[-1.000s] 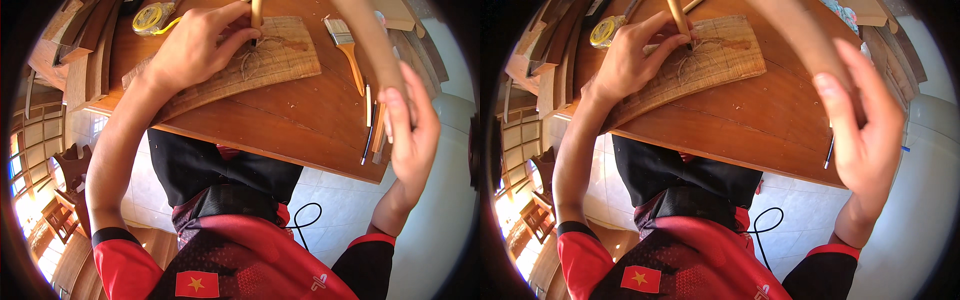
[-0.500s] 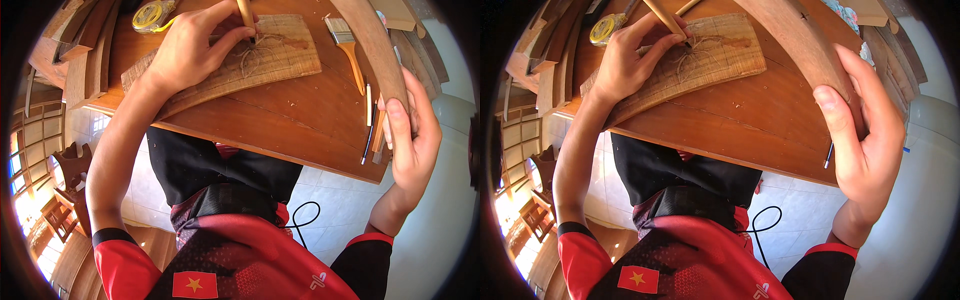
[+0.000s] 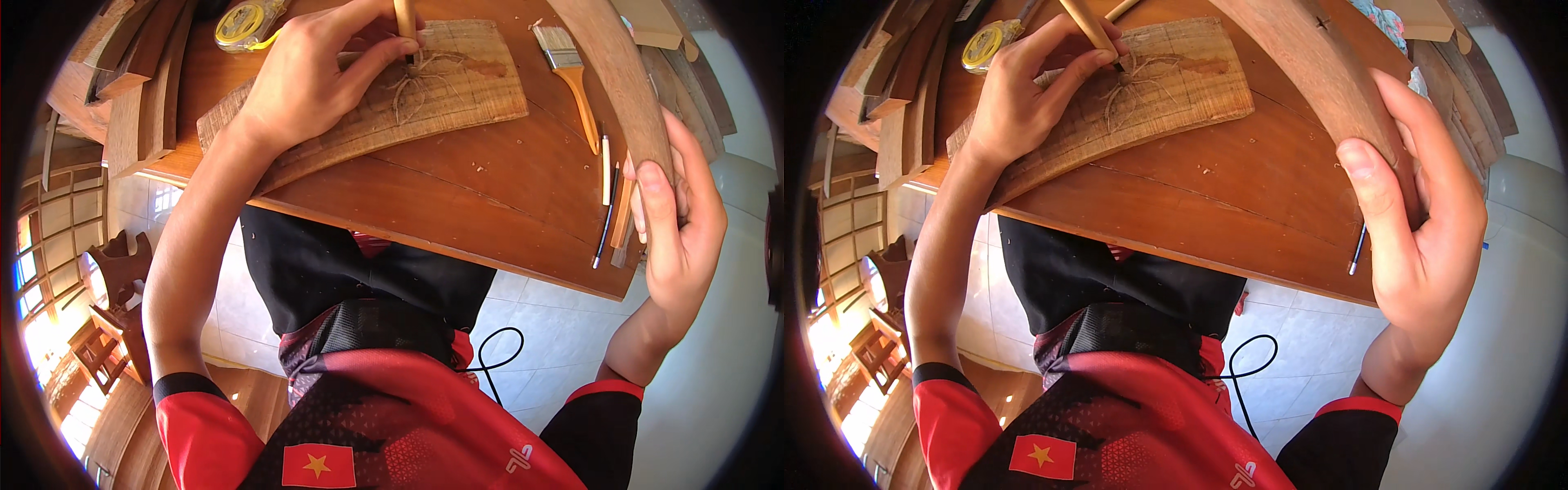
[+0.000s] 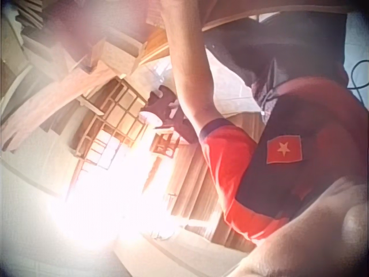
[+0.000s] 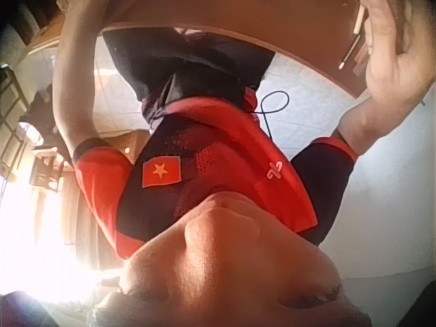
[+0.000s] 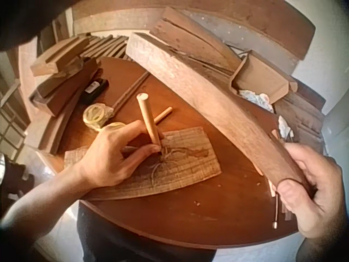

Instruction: The person carves a floral design into a rectangular wooden board using a chisel and a wooden mallet. They repeatedly strike the chisel to deepen the grooves, then use a brush to sweep away wood shavings. The person also uses a sanding block to smooth the carved areas and the surrounding surface.

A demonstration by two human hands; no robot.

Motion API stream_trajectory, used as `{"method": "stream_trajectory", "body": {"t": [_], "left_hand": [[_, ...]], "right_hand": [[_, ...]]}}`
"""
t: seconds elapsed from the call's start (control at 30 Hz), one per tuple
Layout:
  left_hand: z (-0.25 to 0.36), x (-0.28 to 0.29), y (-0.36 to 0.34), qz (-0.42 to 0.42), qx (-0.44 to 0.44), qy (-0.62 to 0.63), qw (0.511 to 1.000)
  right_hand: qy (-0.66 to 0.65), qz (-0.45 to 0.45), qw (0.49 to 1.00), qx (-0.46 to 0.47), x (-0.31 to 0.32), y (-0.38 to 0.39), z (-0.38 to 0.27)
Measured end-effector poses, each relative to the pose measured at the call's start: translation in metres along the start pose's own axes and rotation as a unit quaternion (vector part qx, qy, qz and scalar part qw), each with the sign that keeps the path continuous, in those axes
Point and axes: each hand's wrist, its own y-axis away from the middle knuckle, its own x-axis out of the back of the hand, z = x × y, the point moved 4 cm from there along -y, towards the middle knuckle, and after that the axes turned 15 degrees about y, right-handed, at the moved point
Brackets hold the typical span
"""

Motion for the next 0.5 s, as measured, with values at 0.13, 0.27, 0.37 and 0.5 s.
{"method": "stream_trajectory", "body": {"t": [0.13, 0.27, 0.37, 0.5], "left_hand": [[-0.0013, 0.0022, -0.0006, 0.006, 0.000, 0.038, 0.999], [-0.0002, 0.0030, -0.0059, 0.015, -0.044, 0.055, 0.997], [0.0013, 0.0034, -0.0063, 0.002, -0.040, 0.006, 0.999], [0.0033, 0.0013, -0.0078, 0.002, -0.049, -0.004, 0.999]], "right_hand": [[0.008, -0.006, 1.000, -0.006, -0.0008, -0.0013, 0.0000], [0.003, 0.002, 1.000, -0.017, 0.0002, -0.0003, -0.0014], [-0.002, 0.005, 1.000, -0.010, -0.0007, -0.0008, -0.0007], [-0.006, 0.008, 1.000, -0.004, -0.0014, -0.0003, -0.0019]]}}
